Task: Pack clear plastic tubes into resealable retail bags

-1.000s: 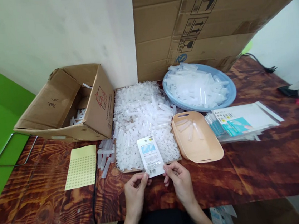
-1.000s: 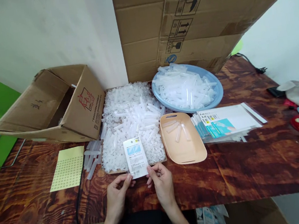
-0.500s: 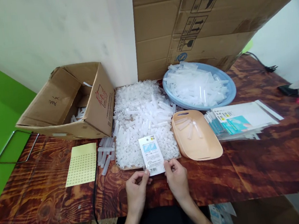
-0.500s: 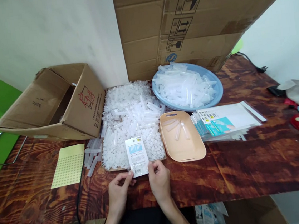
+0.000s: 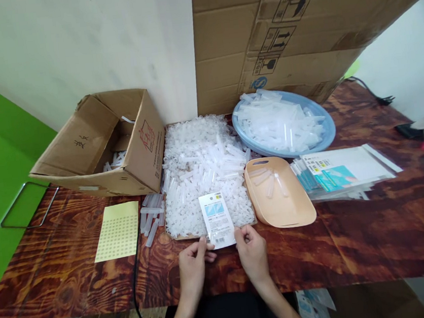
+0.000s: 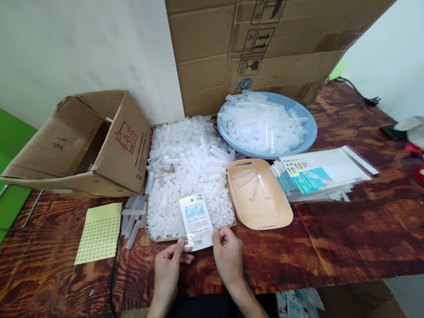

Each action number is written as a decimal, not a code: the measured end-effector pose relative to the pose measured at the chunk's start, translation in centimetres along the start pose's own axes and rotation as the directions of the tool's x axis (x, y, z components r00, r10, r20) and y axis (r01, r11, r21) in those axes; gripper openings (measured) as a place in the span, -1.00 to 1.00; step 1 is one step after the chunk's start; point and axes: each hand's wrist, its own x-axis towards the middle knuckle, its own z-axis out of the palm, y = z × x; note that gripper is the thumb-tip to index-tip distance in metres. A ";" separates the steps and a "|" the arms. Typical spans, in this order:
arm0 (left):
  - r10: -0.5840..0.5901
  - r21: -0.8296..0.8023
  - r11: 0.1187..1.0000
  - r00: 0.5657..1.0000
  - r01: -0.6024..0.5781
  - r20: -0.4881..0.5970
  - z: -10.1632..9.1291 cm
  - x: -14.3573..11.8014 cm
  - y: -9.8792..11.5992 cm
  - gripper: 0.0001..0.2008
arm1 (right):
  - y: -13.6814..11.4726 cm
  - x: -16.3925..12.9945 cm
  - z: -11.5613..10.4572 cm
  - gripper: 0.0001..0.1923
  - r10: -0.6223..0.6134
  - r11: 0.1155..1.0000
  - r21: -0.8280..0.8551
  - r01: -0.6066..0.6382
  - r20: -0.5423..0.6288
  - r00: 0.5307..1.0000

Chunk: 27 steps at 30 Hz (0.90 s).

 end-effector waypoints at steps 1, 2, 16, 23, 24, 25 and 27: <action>-0.019 -0.025 1.000 1.000 0.019 0.005 -0.1 -0.2 0.0 -0.55 | 0.1 0.0 0.0 -0.60 0.004 1.000 0.014 -0.005 0.006 1.000; -0.040 -0.053 0.998 0.999 0.040 0.011 -0.2 -0.4 0.1 -0.54 | 0.2 0.1 -0.1 -0.60 0.006 1.000 0.024 -0.006 0.012 1.000; -0.095 -0.201 0.970 0.971 0.140 0.220 -0.2 0.0 2.0 -0.61 | -0.4 -0.2 -1.6 -0.56 0.077 0.907 0.389 -0.161 0.224 0.971; -0.062 -0.306 0.936 0.938 0.172 0.340 0.2 -0.8 3.0 -0.73 | -0.7 0.2 -3.0 -0.64 0.036 0.863 0.490 -0.124 0.186 0.982; -0.041 -0.313 0.937 0.939 0.156 0.343 0.2 -1.0 3.2 -0.74 | -0.9 0.3 -3.2 -0.68 0.023 0.855 0.506 -0.111 0.177 0.984; -0.023 -0.319 0.938 0.940 0.139 0.341 0.2 -1.2 3.4 -0.75 | -1.2 0.5 -3.3 -0.73 0.010 0.847 0.522 -0.101 0.175 0.985; 0.000 -0.325 0.938 0.942 0.117 0.336 0.2 -1.3 3.8 -0.77 | -2.1 0.7 -3.5 -0.61 -0.024 0.844 0.529 -0.095 0.214 0.976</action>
